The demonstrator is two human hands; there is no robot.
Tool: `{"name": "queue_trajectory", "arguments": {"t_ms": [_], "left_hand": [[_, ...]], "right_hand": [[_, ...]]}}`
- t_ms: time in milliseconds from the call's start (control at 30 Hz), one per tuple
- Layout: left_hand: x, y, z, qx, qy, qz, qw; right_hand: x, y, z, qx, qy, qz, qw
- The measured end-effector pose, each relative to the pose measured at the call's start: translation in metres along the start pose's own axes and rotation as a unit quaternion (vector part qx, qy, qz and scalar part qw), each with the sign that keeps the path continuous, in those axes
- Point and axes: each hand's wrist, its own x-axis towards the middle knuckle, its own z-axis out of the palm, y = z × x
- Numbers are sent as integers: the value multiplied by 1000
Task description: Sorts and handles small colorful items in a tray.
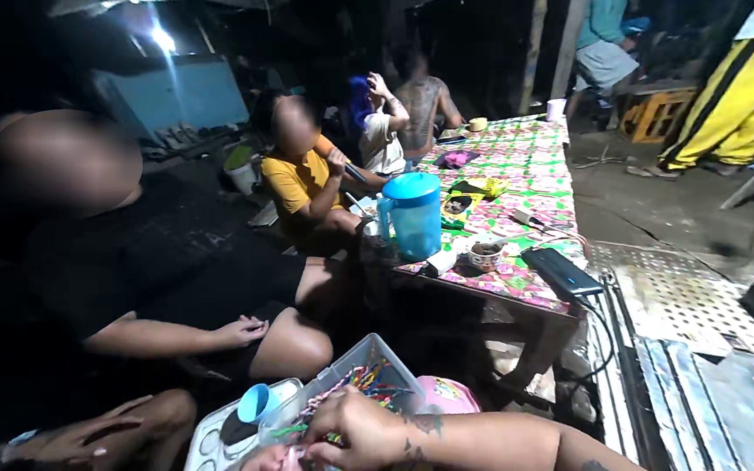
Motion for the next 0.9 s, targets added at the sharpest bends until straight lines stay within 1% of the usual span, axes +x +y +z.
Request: {"name": "queue_trajectory", "arguments": {"t_ms": [67,167,233,333,400,500,600,700,800,900], "left_hand": [[-1,-1,4,23,-8,-2,1000],[-2,-1,15,40,-17,-15,999],[-3,-2,21,37,-16,-10,999],[-4,-6,33,17,1,-5,1000],[-4,-5,43,0,4,-12,1000],[-6,-6,58,-27,-6,-30,999],[-6,-13,70,-59,-31,-72,995],[-5,-19,80,-80,-52,-82,992],[-4,-25,91,-90,-41,-70,993],[-4,-26,102,-90,-58,-66,992]], "right_hand": [[0,-1,-3,30,35,-13,999],[-4,-4,-14,64,41,-9,997],[-9,-4,-21,33,34,-3,999],[-20,-13,-35,-62,-7,54,997],[-27,-14,-39,-98,10,65,993],[-38,-10,-45,-108,66,57,990],[-46,-7,-52,-123,113,44,985],[-56,-4,-63,-143,109,54,982],[-65,-8,-71,-181,83,71,977],[-74,-4,-76,-226,122,61,965]]}}
